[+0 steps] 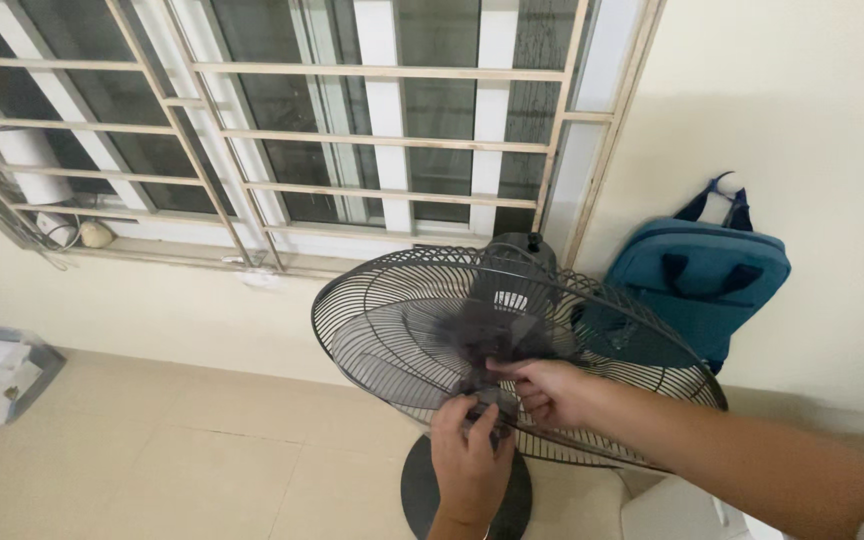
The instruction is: The person assembles a standing fan by attaching the fan blades to the motor hub, securing them with a nut, and then fitting the front protective cage. The person uses their hands to align and tighten the components.
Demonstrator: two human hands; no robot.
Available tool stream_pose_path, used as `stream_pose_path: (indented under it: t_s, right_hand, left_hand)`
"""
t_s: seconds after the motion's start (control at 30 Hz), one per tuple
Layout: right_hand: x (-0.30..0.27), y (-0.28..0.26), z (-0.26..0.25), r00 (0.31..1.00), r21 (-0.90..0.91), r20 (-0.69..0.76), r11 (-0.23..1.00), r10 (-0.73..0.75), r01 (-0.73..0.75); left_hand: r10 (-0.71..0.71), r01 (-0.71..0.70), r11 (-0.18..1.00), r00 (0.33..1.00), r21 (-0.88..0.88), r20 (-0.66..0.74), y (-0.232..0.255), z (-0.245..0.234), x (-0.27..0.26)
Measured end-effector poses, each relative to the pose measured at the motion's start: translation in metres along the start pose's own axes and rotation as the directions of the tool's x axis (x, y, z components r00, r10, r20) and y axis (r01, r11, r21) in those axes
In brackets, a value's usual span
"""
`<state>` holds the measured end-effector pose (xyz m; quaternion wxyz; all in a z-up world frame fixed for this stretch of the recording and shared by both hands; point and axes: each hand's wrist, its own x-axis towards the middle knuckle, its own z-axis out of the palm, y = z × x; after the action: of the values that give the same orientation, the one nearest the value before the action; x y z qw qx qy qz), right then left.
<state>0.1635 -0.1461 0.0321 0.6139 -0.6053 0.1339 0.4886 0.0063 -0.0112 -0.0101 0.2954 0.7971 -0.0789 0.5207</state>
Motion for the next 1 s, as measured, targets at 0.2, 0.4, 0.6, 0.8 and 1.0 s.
stream_pose_path:
  t_s: [0.2,0.4,0.6,0.8,1.0]
  right_hand:
    - [-0.004,-0.004,0.002,0.992,-0.102,-0.128,0.995,-0.008,-0.005]
    - [-0.004,-0.001,0.004,0.984,-0.116,-0.178,0.993,-0.013,-0.008]
    - [-0.059,-0.005,0.014,0.931,-0.538,-0.182,0.824,-0.317,0.176]
    - [-0.190,-0.022,0.028,0.805,-0.878,0.021,0.375,-0.593,0.299]
    - [-0.252,-0.011,0.048,-0.009,-0.794,0.562,-0.542,-0.827,0.274]
  left_hand:
    - [0.033,-0.033,0.999,0.999,0.012,-0.003,-0.006,0.006,0.000]
    - [0.026,-0.026,1.000,1.000,0.013,0.003,-0.006,0.008,0.001]
    - [-0.013,0.013,1.000,0.999,0.015,0.036,-0.005,0.008,0.001]
    - [-0.025,0.024,1.000,0.999,0.018,0.045,-0.007,0.007,0.000]
    - [-0.026,0.026,1.000,0.999,0.004,0.019,-0.006,0.009,0.003]
